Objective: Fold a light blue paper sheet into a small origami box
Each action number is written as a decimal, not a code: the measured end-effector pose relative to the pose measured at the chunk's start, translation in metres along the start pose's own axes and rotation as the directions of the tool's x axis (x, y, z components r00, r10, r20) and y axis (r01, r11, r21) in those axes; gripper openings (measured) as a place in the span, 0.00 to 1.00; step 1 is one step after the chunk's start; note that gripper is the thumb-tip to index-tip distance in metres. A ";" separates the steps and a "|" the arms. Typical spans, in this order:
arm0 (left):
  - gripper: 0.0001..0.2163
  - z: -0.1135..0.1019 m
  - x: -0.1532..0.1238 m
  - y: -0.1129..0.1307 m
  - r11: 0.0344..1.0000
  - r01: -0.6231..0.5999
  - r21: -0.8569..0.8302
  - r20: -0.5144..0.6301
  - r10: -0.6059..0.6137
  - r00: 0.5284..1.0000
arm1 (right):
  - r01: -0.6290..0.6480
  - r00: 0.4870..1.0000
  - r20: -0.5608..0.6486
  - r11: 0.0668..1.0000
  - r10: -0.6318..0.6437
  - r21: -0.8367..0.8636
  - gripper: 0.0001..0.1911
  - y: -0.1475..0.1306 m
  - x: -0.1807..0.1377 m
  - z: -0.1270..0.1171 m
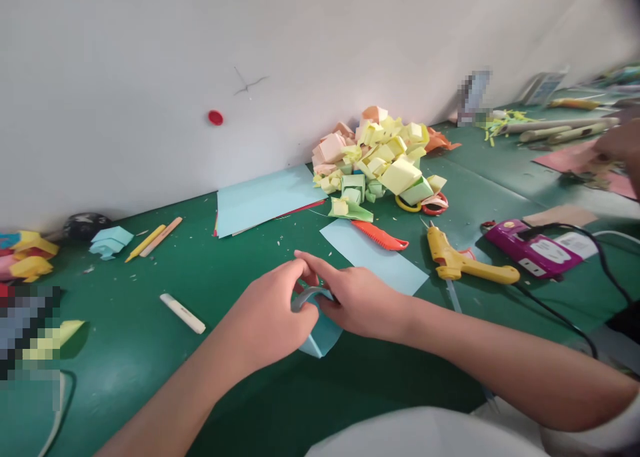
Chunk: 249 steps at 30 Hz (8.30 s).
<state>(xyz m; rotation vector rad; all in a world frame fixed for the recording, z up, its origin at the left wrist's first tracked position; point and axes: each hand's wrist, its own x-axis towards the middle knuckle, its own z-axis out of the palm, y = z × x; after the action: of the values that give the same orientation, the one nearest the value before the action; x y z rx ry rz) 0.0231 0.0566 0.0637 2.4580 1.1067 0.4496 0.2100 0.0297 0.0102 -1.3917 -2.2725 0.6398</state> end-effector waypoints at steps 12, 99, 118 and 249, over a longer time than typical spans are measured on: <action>0.07 0.013 0.018 0.006 0.980 -0.032 0.199 -0.097 0.052 0.994 | 0.018 0.965 -0.250 0.969 -0.081 -0.247 0.39 0.006 0.001 -0.005; 0.10 0.010 0.005 0.008 0.820 -0.265 0.507 -0.294 0.454 0.841 | 0.351 0.765 -0.525 0.925 -0.373 -0.146 0.10 0.016 -0.006 -0.033; 0.10 0.000 0.006 0.007 0.965 -0.231 0.121 -0.412 0.260 0.873 | -0.191 0.981 0.185 0.122 0.059 0.974 0.19 0.014 0.000 -0.031; 0.16 0.053 -0.021 -0.051 0.934 0.093 -0.345 -0.172 -0.160 0.972 | 0.182 0.980 -0.046 0.960 -0.196 -0.212 0.10 0.002 -0.009 -0.001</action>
<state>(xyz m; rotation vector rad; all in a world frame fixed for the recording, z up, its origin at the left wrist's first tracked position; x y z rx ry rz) 0.0013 0.0587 -0.0095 2.0659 1.1511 0.7858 0.2162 0.0228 0.0093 -1.2425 -2.4360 0.2987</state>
